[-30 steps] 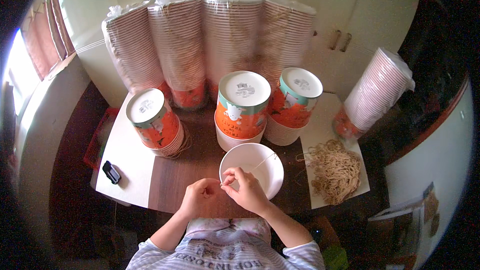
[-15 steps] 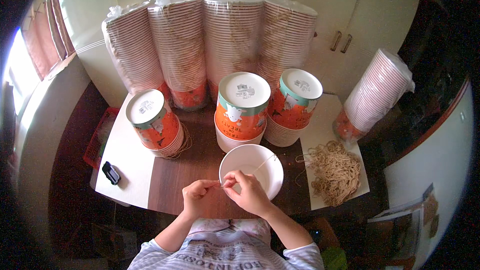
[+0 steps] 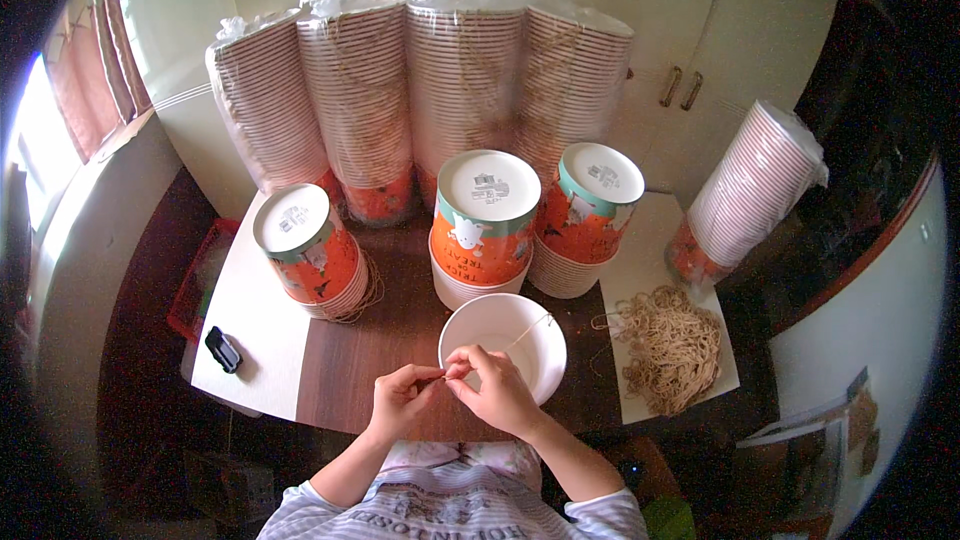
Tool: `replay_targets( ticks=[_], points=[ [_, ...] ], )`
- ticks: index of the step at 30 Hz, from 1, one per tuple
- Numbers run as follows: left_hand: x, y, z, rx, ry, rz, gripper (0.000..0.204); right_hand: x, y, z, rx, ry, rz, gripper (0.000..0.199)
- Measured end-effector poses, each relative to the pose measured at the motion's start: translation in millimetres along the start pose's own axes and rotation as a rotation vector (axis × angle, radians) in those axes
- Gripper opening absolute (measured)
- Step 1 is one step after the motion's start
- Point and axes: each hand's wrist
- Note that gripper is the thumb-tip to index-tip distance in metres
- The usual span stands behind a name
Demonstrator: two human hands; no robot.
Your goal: Bundling stacks of paper cups together using rubber bands.
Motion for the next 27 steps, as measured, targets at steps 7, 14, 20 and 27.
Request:
replay_targets(
  ticks=[7, 14, 20, 27],
  points=[
    [-7.9, -0.6, 0.3, -0.032, 0.375, -0.194, 0.015, -1.2, -0.1, -2.1, 0.012, 0.002, 0.004, 0.020],
    [-16.1, -8.3, -5.9, -0.198, 0.709, -0.396, 0.025, 3.3, 2.4, -3.1, -0.018, -0.059, 0.064, 0.016],
    [-13.9, -9.7, -7.9, -0.181, 0.743, -0.485, 0.024, -1.1, 5.1, -3.2, -0.055, -0.055, 0.019, 0.014],
    [-8.9, -10.0, -8.4, -0.192, 0.644, -0.431, 0.022, 7.1, 4.7, 5.3, 0.077, -0.002, -0.219, 0.011]
  ],
)
Point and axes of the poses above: each hand's wrist, its own y-axis away from the middle knuckle, its own z-axis out of the palm, x = y × z, and after that the axes turned 14 degrees about x, right-handed
